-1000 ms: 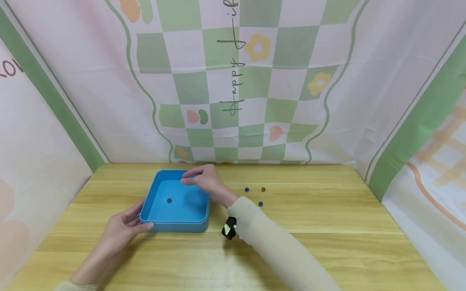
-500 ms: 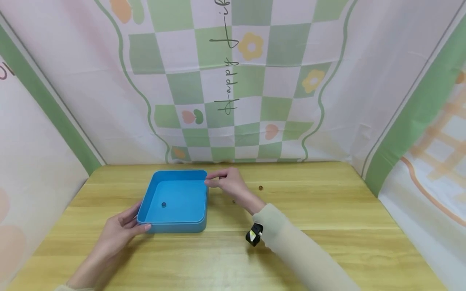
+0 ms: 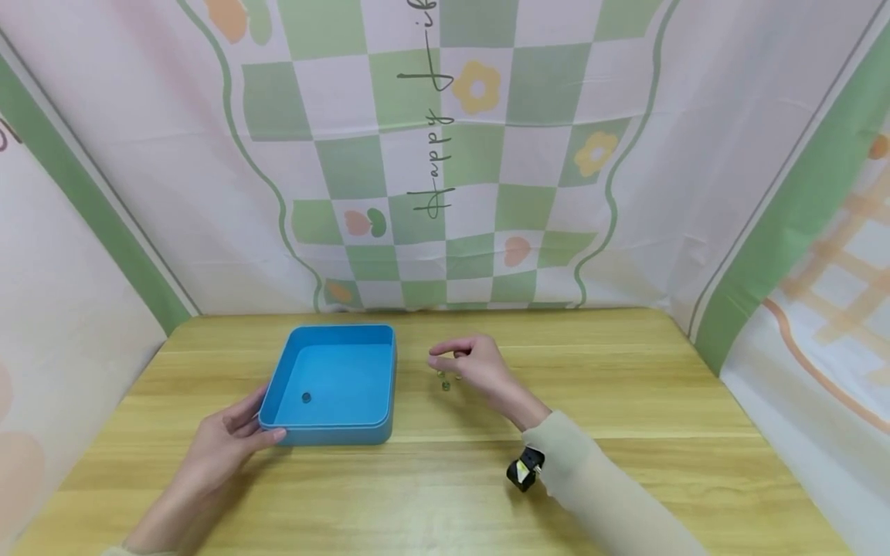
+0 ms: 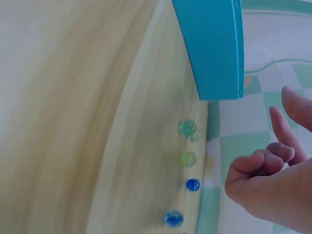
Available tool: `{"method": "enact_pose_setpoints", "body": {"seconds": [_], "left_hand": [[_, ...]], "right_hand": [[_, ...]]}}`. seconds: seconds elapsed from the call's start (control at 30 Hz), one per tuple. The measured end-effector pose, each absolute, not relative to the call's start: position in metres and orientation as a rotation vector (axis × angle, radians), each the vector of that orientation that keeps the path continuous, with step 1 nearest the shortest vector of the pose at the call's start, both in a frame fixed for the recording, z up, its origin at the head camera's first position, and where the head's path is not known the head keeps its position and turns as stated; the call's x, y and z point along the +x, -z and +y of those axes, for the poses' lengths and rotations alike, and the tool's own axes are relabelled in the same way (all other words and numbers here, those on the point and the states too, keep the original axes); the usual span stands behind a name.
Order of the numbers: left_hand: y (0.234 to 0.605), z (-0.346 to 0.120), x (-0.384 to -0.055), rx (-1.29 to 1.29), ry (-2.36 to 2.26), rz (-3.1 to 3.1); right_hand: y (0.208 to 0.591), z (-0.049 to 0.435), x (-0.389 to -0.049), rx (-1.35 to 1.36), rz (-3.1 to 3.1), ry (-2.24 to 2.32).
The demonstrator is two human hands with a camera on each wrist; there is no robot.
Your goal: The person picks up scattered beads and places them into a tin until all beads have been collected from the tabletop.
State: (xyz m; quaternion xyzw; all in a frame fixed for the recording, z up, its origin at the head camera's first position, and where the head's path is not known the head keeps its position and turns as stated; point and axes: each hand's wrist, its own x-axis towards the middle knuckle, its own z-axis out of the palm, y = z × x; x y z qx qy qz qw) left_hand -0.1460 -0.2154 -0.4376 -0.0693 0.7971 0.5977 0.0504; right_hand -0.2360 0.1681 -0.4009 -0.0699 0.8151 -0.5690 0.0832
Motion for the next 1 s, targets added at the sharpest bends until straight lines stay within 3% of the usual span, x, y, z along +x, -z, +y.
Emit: {"method": "enact_pose_setpoints", "body": {"seconds": [1.0], "left_hand": [[0.438, -0.214, -0.145, -0.217, -1.821, 2.422]], "right_hand": [[0.406, 0.234, -0.213, -0.069, 2.477, 1.667]]}}
